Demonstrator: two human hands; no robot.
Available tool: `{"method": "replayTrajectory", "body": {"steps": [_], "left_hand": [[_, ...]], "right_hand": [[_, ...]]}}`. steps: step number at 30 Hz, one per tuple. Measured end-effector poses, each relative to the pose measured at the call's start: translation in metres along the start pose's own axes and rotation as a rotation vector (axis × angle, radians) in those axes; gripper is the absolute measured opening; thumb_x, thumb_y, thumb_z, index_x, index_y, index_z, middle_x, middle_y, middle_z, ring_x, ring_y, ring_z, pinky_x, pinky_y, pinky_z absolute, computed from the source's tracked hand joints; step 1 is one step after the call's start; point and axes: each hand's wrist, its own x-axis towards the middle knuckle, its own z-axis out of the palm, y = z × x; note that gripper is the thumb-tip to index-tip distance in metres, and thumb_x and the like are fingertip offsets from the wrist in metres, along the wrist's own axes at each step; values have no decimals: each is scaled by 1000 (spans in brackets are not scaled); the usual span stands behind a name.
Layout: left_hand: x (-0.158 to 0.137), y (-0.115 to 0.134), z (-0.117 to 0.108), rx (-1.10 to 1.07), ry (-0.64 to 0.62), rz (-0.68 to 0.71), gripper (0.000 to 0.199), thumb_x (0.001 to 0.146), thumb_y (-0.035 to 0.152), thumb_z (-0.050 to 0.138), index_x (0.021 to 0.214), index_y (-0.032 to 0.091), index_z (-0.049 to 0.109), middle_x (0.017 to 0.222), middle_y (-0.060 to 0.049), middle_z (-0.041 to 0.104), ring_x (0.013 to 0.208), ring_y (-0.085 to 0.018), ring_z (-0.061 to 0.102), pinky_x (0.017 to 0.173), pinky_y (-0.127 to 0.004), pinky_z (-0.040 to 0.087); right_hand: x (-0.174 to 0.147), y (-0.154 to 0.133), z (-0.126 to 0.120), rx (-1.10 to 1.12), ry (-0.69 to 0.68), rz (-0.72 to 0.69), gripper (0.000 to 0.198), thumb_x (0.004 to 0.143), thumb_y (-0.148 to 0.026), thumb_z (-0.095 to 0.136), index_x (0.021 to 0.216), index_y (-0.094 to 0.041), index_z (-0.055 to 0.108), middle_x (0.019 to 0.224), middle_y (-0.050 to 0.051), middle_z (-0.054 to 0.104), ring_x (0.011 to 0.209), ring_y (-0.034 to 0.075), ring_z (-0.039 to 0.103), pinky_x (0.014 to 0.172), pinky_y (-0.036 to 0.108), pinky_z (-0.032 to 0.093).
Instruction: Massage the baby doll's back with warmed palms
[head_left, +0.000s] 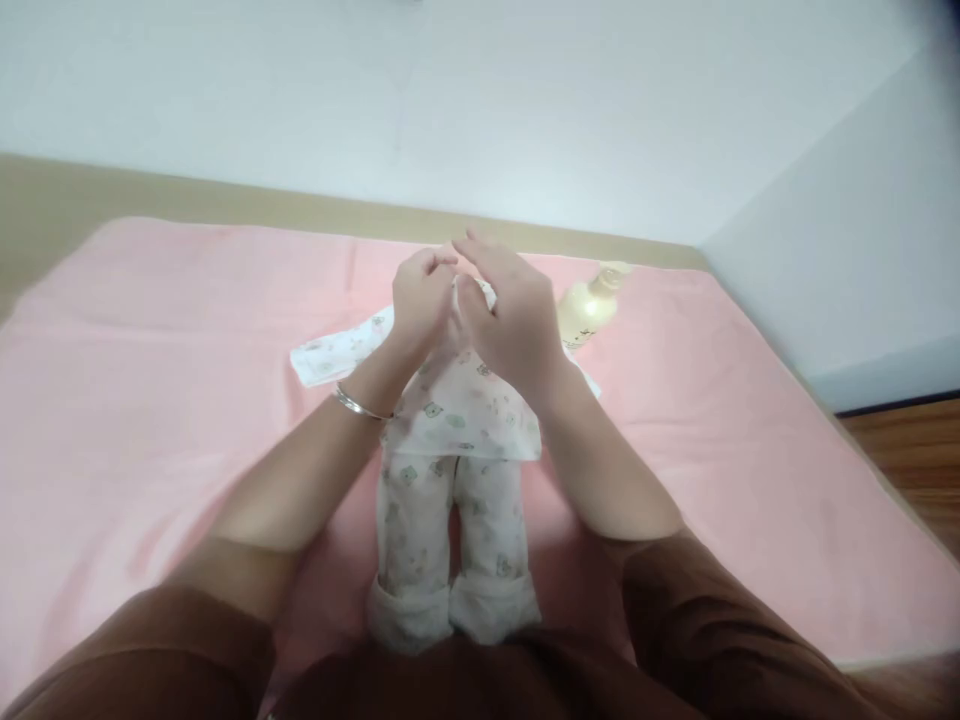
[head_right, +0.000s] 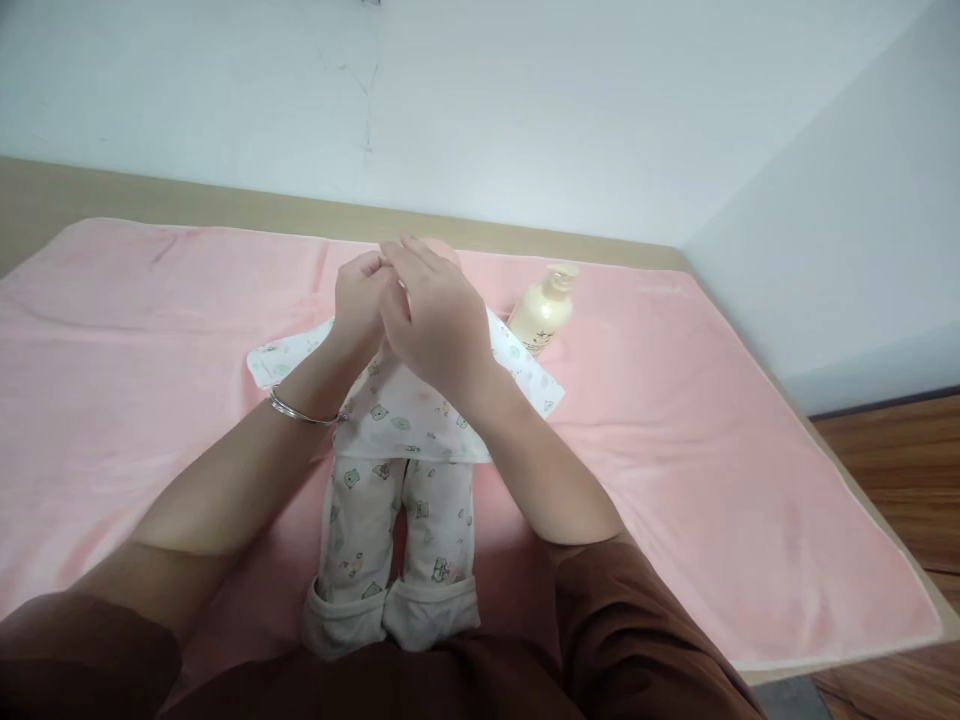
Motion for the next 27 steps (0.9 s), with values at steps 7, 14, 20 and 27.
{"method": "replayTrajectory", "body": {"steps": [7, 14, 20, 27], "left_hand": [[0, -18, 9, 219, 0, 23, 20, 88, 18, 50, 68, 19, 55, 82, -4, 69, 78, -17, 58, 76, -32, 47], [-3, -35, 13, 291, 66, 75, 28, 89, 14, 38, 93, 19, 65, 109, -10, 73, 107, -25, 65, 102, -40, 51], [-15, -49, 8, 308, 36, 147, 38, 91, 14, 34, 106, 21, 68, 117, -9, 73, 113, -24, 65, 107, -41, 50], [-20, -52, 9, 402, -19, 244, 43, 89, 13, 33, 115, 18, 67, 125, -10, 71, 119, -25, 62, 117, -44, 42]], "right_hand": [[12, 20, 24, -95, -299, 138, 55, 90, -6, 32, 138, -12, 58, 148, 15, 57, 136, 33, 56, 115, 53, 48], [16, 44, 62, -141, -193, 121, 45, 101, -16, 29, 132, -9, 62, 149, 18, 56, 145, 29, 46, 124, 50, 38], [9, 46, 78, -129, -143, 185, 48, 102, -18, 26, 135, -9, 60, 159, 17, 46, 153, 29, 38, 127, 54, 32], [-7, 57, 79, -126, -136, 118, 56, 101, -25, 26, 151, -12, 47, 165, 11, 38, 157, 26, 32, 132, 53, 23]]}}
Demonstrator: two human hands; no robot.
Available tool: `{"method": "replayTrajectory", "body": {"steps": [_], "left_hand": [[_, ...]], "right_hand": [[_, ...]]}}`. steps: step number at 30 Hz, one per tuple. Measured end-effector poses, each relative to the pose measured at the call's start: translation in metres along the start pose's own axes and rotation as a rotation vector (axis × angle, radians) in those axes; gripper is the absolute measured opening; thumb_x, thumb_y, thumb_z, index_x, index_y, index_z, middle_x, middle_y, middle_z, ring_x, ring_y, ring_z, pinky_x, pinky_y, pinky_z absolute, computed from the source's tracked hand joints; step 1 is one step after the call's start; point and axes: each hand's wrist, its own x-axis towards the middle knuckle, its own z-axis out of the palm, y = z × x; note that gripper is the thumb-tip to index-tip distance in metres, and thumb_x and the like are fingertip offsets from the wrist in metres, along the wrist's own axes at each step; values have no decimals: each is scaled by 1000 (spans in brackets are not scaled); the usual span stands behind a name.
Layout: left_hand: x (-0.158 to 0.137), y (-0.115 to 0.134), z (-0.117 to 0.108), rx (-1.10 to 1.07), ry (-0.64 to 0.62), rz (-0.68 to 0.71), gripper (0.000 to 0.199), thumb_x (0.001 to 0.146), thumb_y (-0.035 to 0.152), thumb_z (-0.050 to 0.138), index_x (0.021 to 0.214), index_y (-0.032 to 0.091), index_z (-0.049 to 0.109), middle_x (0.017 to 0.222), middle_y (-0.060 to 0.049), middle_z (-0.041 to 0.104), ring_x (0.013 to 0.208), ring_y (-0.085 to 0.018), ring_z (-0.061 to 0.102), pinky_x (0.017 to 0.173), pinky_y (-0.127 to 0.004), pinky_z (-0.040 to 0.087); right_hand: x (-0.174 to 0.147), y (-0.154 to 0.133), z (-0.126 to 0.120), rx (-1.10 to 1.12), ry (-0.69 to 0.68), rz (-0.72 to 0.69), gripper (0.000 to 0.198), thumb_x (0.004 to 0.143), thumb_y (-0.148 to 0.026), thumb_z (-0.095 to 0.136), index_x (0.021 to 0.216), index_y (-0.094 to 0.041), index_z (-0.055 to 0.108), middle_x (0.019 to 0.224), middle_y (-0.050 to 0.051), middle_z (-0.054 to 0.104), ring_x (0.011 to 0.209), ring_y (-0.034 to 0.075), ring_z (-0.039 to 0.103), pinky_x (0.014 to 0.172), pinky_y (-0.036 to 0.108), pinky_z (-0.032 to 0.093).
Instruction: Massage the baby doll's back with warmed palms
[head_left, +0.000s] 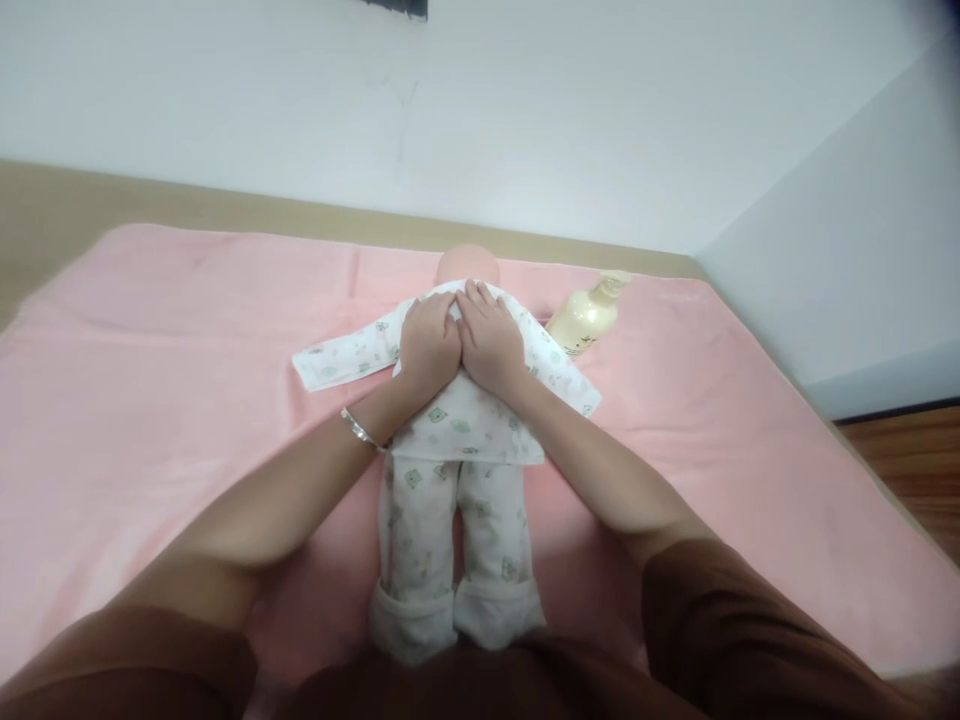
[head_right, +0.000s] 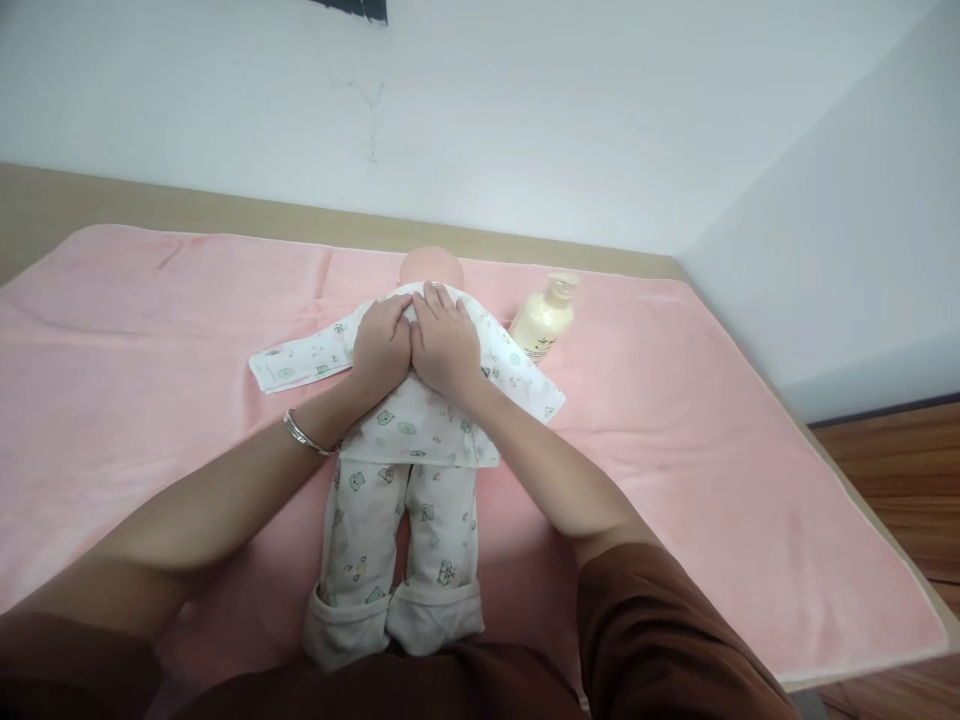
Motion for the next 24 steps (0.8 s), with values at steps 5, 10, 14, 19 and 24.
{"method": "replayTrajectory", "body": {"steps": [5, 10, 14, 19, 24], "left_hand": [[-3, -2, -2, 60, -43, 41, 41, 92, 18, 34, 118, 16, 66, 128, -13, 69, 125, -27, 61, 122, -45, 39], [-8, -20, -8, 88, -176, 131, 53, 99, 33, 33, 145, 18, 52, 162, -9, 45, 155, -25, 35, 133, -51, 18], [-9, -31, -7, 62, -125, 61, 54, 100, 39, 33, 145, 19, 53, 161, -9, 45, 156, -25, 34, 134, -51, 17], [-9, -32, -5, 69, -97, 60, 55, 101, 36, 27, 142, 16, 56, 157, -10, 51, 152, -25, 40, 133, -49, 21], [-9, -30, -6, 110, -82, 94, 54, 103, 35, 23, 141, 16, 56, 153, -8, 56, 148, -23, 45, 132, -47, 27]], "right_hand": [[-10, 22, -1, 49, -36, -130, 59, 101, -30, 27, 156, -16, 42, 168, 7, 32, 160, 23, 24, 133, 52, 17], [-16, 40, -7, 90, -65, -157, 61, 103, -44, 30, 157, -19, 39, 169, 7, 28, 161, 25, 22, 133, 54, 15], [-22, 21, -9, 49, -13, 106, 64, 101, -41, 34, 156, -8, 38, 167, 18, 32, 159, 33, 25, 131, 61, 16], [-41, -18, -9, 14, -26, 34, 62, 98, -25, 32, 156, -3, 38, 168, 20, 27, 161, 34, 18, 132, 58, 18], [-19, 5, -17, 42, -163, -177, 60, 97, -25, 34, 154, -11, 44, 167, 9, 33, 160, 27, 22, 134, 52, 14]]}}
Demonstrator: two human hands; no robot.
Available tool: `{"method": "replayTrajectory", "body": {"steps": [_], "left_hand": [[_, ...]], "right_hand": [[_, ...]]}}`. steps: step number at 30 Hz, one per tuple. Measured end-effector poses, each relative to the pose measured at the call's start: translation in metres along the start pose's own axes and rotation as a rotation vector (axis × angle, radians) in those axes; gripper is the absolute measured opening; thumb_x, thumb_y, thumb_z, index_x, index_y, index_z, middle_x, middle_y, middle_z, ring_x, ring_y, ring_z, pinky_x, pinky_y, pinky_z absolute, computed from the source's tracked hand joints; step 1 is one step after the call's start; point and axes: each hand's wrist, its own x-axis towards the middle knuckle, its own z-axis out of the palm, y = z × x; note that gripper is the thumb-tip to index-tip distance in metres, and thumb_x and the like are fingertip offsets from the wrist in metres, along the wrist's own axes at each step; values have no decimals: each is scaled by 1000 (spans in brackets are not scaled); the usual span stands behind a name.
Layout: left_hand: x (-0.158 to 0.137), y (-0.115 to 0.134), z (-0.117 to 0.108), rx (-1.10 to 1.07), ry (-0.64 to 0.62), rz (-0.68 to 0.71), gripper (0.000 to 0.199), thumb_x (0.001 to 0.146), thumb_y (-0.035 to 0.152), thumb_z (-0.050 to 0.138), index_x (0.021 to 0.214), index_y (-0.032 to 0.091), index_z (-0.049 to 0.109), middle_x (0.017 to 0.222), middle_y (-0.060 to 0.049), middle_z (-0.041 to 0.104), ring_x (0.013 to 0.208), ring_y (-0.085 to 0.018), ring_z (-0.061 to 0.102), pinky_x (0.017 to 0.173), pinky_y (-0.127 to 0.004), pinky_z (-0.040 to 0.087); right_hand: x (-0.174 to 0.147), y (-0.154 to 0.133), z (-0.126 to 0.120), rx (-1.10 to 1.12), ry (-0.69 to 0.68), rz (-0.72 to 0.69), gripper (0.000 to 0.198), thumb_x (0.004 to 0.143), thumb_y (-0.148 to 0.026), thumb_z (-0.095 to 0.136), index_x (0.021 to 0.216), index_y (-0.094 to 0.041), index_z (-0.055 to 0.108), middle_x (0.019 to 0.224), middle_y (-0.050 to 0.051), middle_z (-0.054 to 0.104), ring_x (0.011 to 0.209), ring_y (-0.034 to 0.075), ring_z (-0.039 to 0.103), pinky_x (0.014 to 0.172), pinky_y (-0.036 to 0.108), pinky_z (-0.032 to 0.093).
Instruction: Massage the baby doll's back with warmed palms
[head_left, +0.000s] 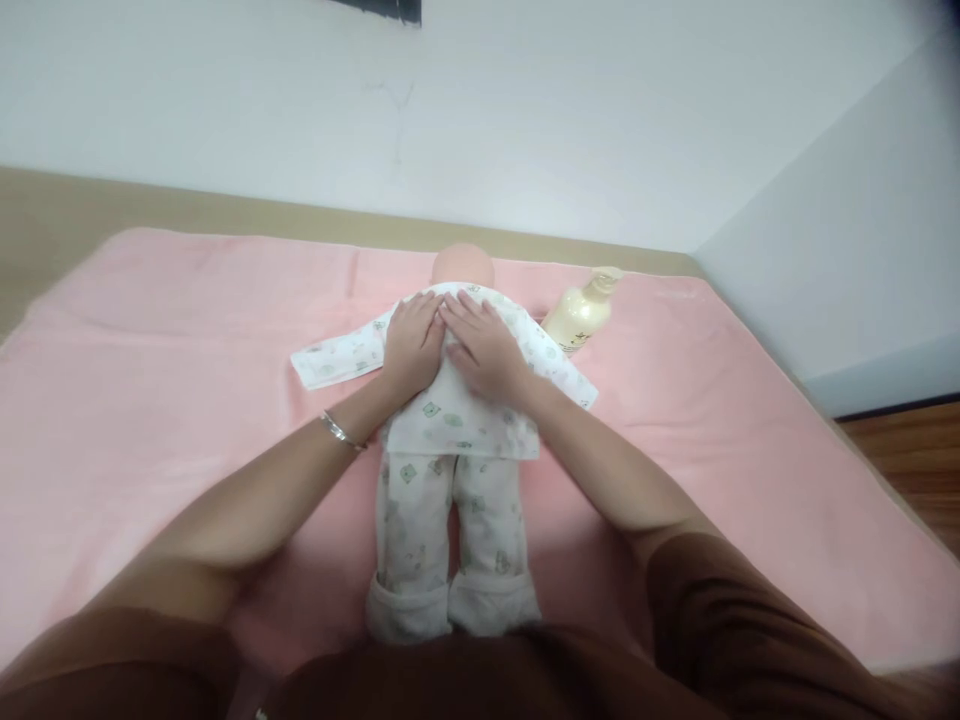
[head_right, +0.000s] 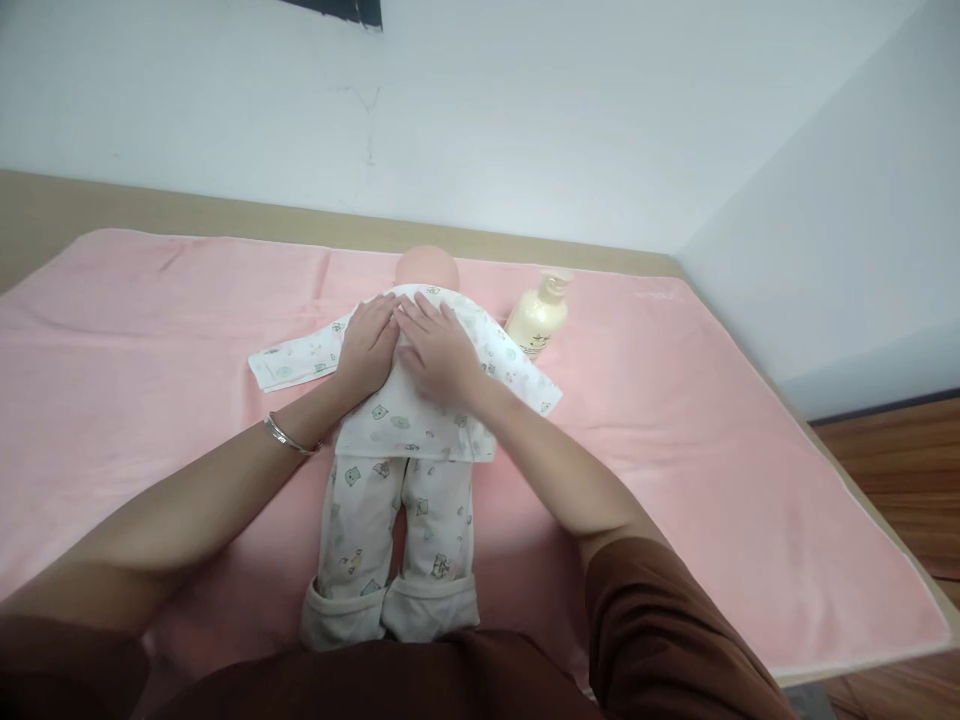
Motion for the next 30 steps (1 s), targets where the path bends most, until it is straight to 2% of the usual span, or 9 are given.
{"method": "replayTrajectory", "body": {"steps": [4, 7, 8, 12, 17, 21, 25, 28, 30], "left_hand": [[1, 0, 0, 25, -13, 2, 52, 102, 34, 27, 141, 16, 57, 154, -9, 54, 148, -23, 45, 131, -47, 27], [1, -2, 1, 16, -2, 2, 52, 102, 36, 28, 140, 17, 58, 152, -8, 56, 147, -23, 46, 131, -47, 28], [1, -3, 1, 16, -2, 5, 52, 102, 36, 28, 140, 17, 58, 152, -8, 57, 147, -23, 46, 131, -47, 28], [1, -3, 0, 33, -23, 21, 54, 102, 32, 24, 141, 13, 57, 153, -11, 55, 147, -25, 45, 131, -49, 27], [1, 2, -2, 11, -13, 23, 53, 103, 32, 23, 139, 16, 58, 149, -8, 59, 144, -23, 49, 129, -45, 31], [1, 2, -2, 24, -17, -3, 53, 101, 33, 29, 141, 13, 57, 152, -10, 56, 147, -24, 46, 131, -47, 27], [1, -4, 1, 0, -8, 6, 52, 100, 33, 29, 139, 16, 58, 151, -9, 58, 146, -24, 47, 130, -49, 28], [2, -7, 3, 5, -9, 21, 52, 100, 32, 29, 140, 15, 58, 151, -9, 57, 147, -24, 47, 131, -50, 27], [1, -7, 3, 7, -6, 29, 52, 100, 32, 30, 141, 15, 56, 152, -10, 56, 148, -24, 46, 131, -50, 26]], "right_hand": [[12, 21, -8, 12, 24, 152, 63, 100, -39, 35, 158, -13, 38, 169, 11, 27, 160, 30, 23, 132, 59, 18], [1, -1, -1, -46, 81, 275, 64, 100, -33, 32, 157, -2, 36, 166, 21, 31, 158, 35, 27, 130, 59, 21], [-6, -13, 2, -61, 99, 269, 64, 100, -31, 32, 156, -1, 37, 166, 22, 30, 158, 37, 25, 130, 60, 21], [-24, -41, 11, -58, 113, 127, 60, 99, -26, 33, 155, -6, 42, 168, 12, 32, 161, 35, 17, 133, 57, 17], [-3, -4, 0, 25, 20, 16, 60, 98, -27, 35, 156, -14, 41, 167, 6, 34, 160, 27, 22, 134, 57, 15], [9, 17, -5, 13, 26, 80, 60, 100, -36, 39, 155, -12, 44, 168, 11, 31, 160, 31, 23, 132, 57, 18], [-15, -20, 8, -44, 164, 198, 59, 101, -31, 33, 154, -7, 43, 167, 18, 31, 158, 37, 24, 129, 64, 22], [-33, -50, 16, -71, 144, 12, 60, 98, -27, 37, 155, -10, 43, 165, 16, 35, 159, 33, 24, 132, 59, 18], [-32, -49, 14, -48, 108, -77, 60, 97, -25, 38, 156, -13, 43, 165, 13, 37, 158, 29, 27, 134, 54, 19]]}}
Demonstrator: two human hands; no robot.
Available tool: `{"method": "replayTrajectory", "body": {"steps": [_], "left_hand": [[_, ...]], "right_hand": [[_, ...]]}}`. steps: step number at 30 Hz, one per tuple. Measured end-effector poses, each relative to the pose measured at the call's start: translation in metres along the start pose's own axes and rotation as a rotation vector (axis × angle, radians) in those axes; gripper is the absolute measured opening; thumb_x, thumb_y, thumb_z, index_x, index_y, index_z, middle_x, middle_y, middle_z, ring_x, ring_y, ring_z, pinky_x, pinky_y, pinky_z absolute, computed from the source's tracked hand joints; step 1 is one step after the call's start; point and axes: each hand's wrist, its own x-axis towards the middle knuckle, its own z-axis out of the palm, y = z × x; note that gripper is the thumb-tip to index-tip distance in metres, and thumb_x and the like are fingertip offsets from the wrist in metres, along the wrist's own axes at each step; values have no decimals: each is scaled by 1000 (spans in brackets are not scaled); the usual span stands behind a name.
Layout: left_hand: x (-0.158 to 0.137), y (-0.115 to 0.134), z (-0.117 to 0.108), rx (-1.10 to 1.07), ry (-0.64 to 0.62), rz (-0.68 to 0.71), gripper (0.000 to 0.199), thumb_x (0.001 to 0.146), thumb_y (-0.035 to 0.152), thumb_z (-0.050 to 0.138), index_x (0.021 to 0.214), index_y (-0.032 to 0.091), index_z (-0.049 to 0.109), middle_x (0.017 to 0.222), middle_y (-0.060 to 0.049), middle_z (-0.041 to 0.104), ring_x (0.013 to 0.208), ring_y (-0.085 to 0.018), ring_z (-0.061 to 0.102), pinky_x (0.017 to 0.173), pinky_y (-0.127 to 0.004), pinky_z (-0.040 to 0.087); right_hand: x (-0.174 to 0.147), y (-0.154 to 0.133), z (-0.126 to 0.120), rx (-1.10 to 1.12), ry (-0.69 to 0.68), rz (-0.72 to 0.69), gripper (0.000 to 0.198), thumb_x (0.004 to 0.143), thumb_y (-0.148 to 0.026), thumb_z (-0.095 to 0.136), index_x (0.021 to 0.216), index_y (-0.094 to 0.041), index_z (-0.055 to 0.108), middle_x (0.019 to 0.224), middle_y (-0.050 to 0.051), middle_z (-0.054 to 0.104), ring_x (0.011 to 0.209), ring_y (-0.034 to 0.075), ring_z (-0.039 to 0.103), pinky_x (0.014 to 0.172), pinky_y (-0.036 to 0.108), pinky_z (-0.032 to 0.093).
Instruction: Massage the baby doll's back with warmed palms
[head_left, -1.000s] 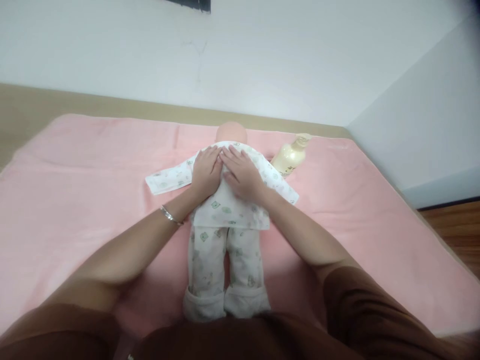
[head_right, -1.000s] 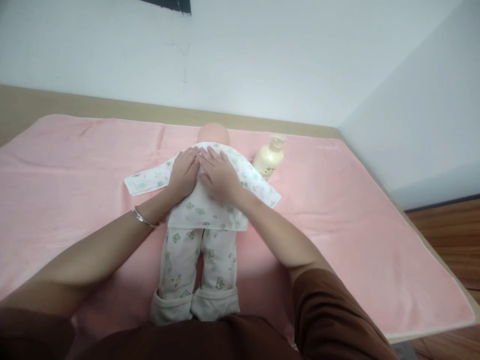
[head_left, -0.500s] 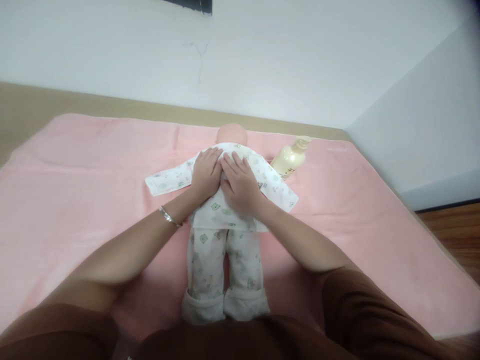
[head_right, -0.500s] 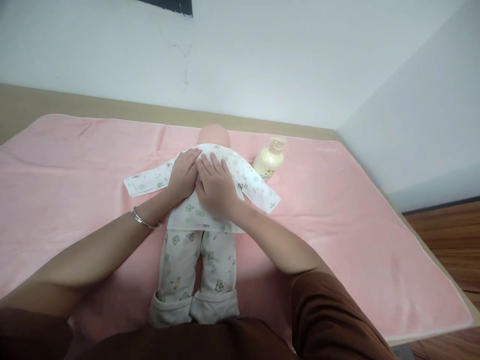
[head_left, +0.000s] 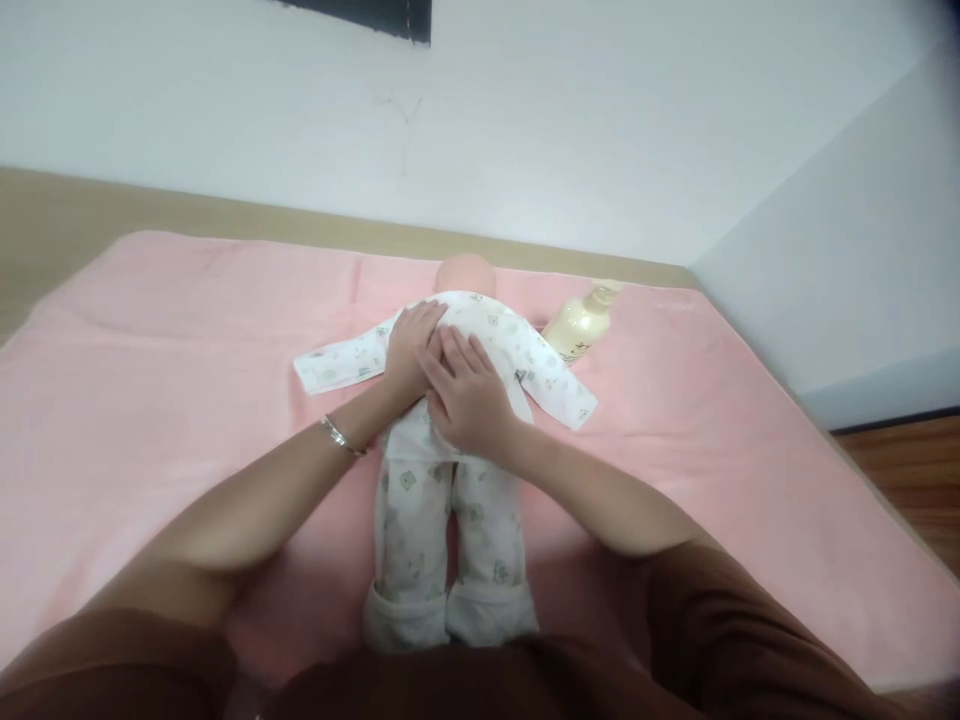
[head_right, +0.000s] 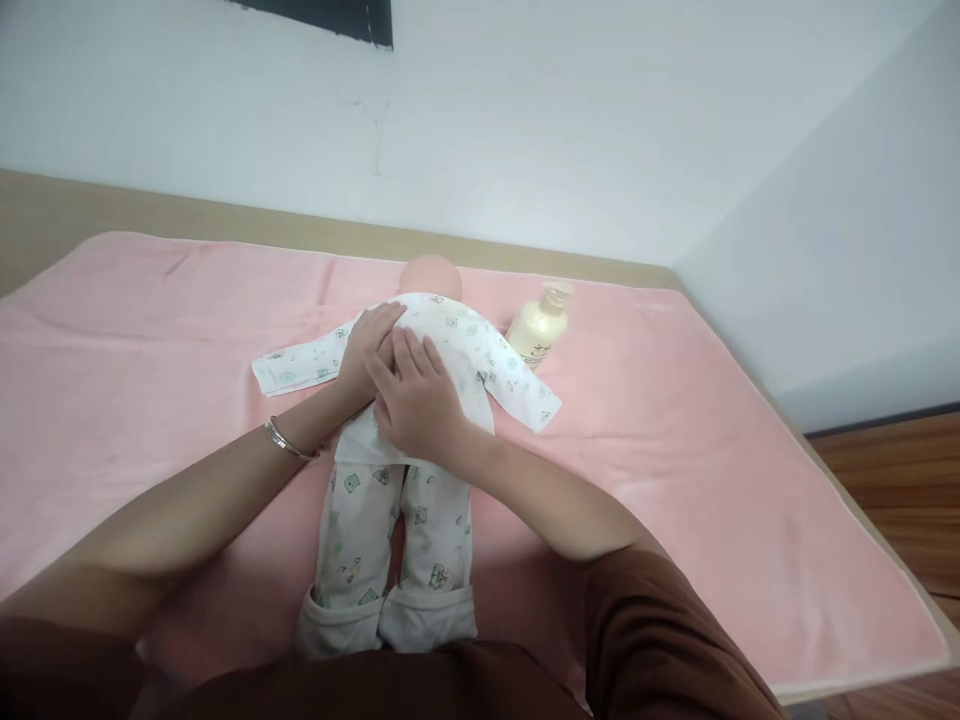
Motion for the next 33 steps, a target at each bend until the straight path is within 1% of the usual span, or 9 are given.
{"method": "replayTrajectory", "body": {"steps": [3, 7, 11, 14, 16, 20, 24, 28, 33], "left_hand": [[-1, 4, -2, -15, 2, -3, 51, 100, 31, 29, 139, 16, 58, 150, -10, 58, 145, -24, 48, 130, -50, 30], [0, 7, -4, -9, 7, -35, 52, 99, 33, 31, 139, 15, 59, 150, -10, 58, 146, -24, 48, 131, -49, 28], [0, 5, -3, -12, -2, -35, 52, 99, 33, 31, 138, 14, 59, 149, -10, 59, 145, -24, 49, 130, -48, 30], [-1, 3, -2, -1, -4, -21, 53, 99, 32, 30, 139, 13, 58, 150, -10, 58, 145, -23, 49, 130, -46, 30], [-1, 3, -3, 10, 5, -11, 53, 98, 32, 32, 140, 12, 57, 151, -11, 58, 145, -24, 49, 130, -45, 29], [-1, 7, -6, -35, 13, -10, 50, 99, 32, 29, 135, 18, 61, 145, -8, 62, 138, -23, 54, 127, -47, 34], [0, 11, -7, -27, -1, -38, 51, 99, 31, 29, 136, 16, 61, 147, -9, 61, 142, -22, 51, 129, -45, 31], [0, 10, -7, 3, -30, -63, 53, 99, 31, 29, 141, 14, 57, 153, -9, 56, 148, -23, 45, 132, -46, 26], [1, 11, -9, 2, -83, -95, 53, 99, 27, 29, 142, 14, 57, 155, -9, 53, 152, -26, 40, 132, -50, 25]], "right_hand": [[18, 32, -6, 87, -69, 10, 59, 98, -26, 34, 156, -15, 43, 164, 8, 40, 158, 25, 30, 134, 54, 18], [40, 70, -11, 73, -47, 232, 57, 100, -30, 33, 152, -12, 46, 166, 12, 35, 158, 29, 28, 131, 59, 18], [29, 45, -9, -14, -37, 281, 59, 101, -29, 31, 154, -8, 43, 167, 16, 33, 158, 35, 27, 130, 60, 20], [13, 14, -7, -36, -42, 124, 60, 98, -25, 35, 157, -11, 41, 167, 13, 32, 160, 34, 21, 133, 58, 15], [9, 6, -7, -21, -48, 45, 62, 96, -21, 37, 156, -12, 41, 166, 13, 35, 159, 30, 25, 134, 54, 14], [19, 23, -10, 61, -69, 36, 60, 96, -22, 35, 155, -14, 43, 165, 7, 38, 158, 23, 28, 135, 50, 16], [30, 42, -11, 68, -64, 160, 58, 99, -29, 36, 154, -12, 44, 167, 9, 35, 159, 27, 25, 133, 56, 16], [22, 28, -9, 4, -24, 223, 57, 102, -32, 32, 153, -10, 45, 168, 12, 31, 159, 33, 23, 131, 60, 19], [9, 6, -9, -24, -11, 137, 59, 99, -25, 32, 155, -6, 42, 164, 12, 38, 158, 34, 25, 133, 59, 16]]}}
